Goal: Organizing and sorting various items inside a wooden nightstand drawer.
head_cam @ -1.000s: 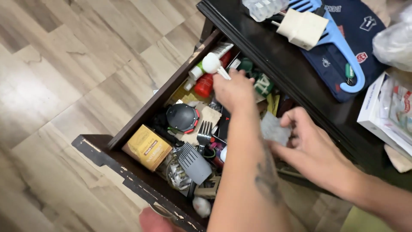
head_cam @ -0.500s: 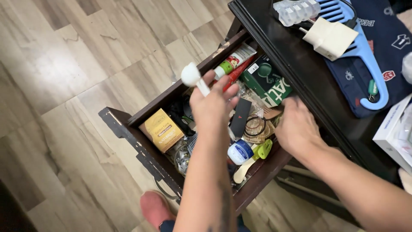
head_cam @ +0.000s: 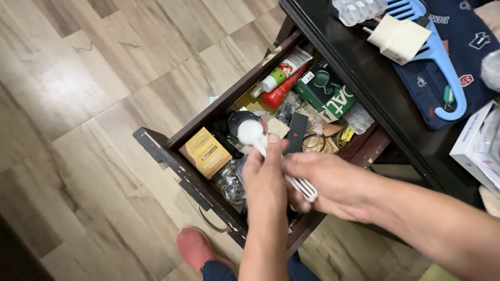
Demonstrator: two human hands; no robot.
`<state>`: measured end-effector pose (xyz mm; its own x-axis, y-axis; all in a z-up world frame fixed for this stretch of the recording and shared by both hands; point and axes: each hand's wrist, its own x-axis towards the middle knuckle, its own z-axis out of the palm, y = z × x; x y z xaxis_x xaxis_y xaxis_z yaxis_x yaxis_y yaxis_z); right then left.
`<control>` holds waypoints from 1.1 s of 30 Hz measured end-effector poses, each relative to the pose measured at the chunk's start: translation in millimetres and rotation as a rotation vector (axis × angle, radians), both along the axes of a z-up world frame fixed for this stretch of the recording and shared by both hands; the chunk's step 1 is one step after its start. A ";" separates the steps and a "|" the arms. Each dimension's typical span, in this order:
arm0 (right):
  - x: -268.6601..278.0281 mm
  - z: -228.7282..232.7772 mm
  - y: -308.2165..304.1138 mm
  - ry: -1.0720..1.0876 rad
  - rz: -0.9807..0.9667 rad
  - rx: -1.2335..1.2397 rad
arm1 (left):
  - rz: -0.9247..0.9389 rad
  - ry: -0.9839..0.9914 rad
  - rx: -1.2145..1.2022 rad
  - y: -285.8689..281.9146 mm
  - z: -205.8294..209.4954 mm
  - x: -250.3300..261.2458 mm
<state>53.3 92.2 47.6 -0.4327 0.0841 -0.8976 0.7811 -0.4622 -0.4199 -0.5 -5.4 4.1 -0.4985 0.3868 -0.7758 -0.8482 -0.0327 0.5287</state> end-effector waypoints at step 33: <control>51.9 -51.9 130.8 0.519 0.931 1.172 | -0.268 0.849 -0.441 -57.4 26.1 59.6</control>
<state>105.3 223.0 -4.3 -0.9525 0.1363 -0.2722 0.2581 0.8356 -0.4849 59.1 -62.8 30.2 -0.8938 0.3299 -0.3038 -0.1336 0.4506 0.8826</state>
